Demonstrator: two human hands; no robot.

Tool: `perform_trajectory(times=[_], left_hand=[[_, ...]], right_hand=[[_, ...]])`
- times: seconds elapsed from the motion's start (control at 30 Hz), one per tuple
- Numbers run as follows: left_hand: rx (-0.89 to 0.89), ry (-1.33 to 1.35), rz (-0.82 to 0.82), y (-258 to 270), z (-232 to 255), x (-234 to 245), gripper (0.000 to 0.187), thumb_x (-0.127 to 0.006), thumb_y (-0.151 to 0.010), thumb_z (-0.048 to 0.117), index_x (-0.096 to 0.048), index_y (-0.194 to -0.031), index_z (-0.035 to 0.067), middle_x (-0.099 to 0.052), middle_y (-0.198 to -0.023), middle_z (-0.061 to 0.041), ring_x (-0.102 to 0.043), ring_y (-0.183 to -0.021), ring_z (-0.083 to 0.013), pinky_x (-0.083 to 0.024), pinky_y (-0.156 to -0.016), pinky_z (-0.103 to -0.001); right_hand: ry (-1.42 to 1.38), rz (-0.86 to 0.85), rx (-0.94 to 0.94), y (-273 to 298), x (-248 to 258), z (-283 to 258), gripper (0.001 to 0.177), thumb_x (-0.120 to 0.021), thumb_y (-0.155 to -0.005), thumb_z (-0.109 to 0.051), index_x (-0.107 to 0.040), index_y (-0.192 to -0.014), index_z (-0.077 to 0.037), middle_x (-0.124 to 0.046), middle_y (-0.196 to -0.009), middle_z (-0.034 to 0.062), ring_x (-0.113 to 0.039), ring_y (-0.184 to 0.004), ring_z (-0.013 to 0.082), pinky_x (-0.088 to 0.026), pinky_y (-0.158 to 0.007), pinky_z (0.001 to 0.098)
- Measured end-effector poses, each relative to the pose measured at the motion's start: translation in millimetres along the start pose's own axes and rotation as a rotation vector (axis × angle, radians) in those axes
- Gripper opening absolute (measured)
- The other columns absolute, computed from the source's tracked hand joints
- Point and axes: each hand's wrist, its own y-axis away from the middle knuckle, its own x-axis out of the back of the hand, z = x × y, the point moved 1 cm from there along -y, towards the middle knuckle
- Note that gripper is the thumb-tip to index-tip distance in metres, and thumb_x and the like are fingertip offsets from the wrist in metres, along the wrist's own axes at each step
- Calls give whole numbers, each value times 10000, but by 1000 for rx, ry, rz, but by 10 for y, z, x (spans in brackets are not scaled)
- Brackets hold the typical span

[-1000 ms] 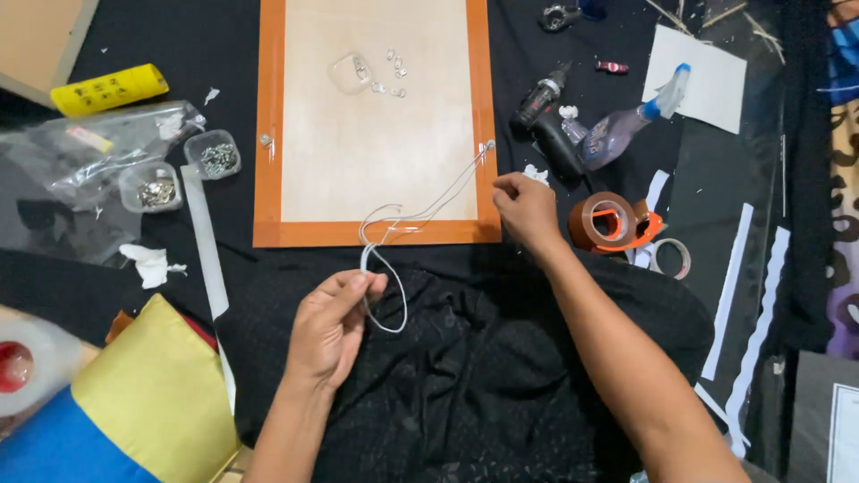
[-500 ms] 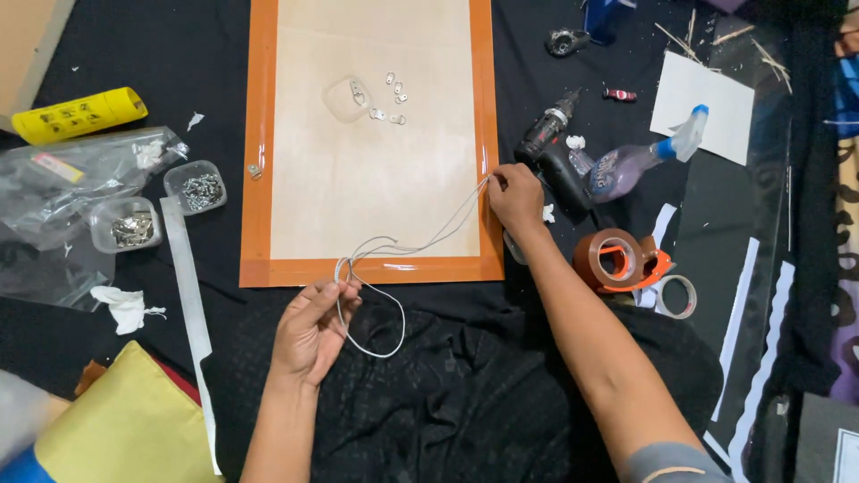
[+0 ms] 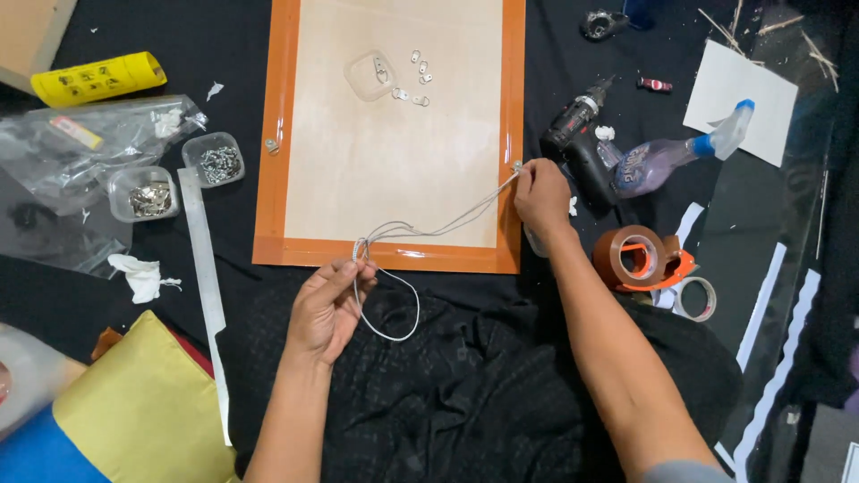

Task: Measuring, threading, and securing a hanging wire to the back of a picture frame.

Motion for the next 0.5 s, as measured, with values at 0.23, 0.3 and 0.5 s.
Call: perform_trajectory(times=[0.23,0.3,0.5], left_hand=[[24,-103,27,32,18,-101,120,-698,-949,62,-720,-1002,-44,-763,-902,-203,-759,-942,-235,-584,-992,-350],[28,-118,38,35,29,-149,126,-711,-945,65,-720,-998,-49,-761,-900,-196,-755,-937,-226,-583,-996,-347],[114,-273,104,-33,-68,-244,132,-767,-908,76,-731,-960,-41,-762,-872,-149,-747,-885,-175,-583,-970,-313]], right_hand=[[-183,-119,-338,40,180,-71,176,-586,-1009,-200,-690,-946,-73,-706,-848,157,-695,-892,409,-539,-784,487],[-171,-113,-339,35,188,-125,181,-578,-1012,-188,-682,-935,-62,-707,-842,170,-691,-896,427,-538,-787,505],[-21,-42,-187,-131,587,-420,209,-485,-1039,-155,-605,-978,4,-661,-815,273,-653,-864,531,-507,-779,602]])
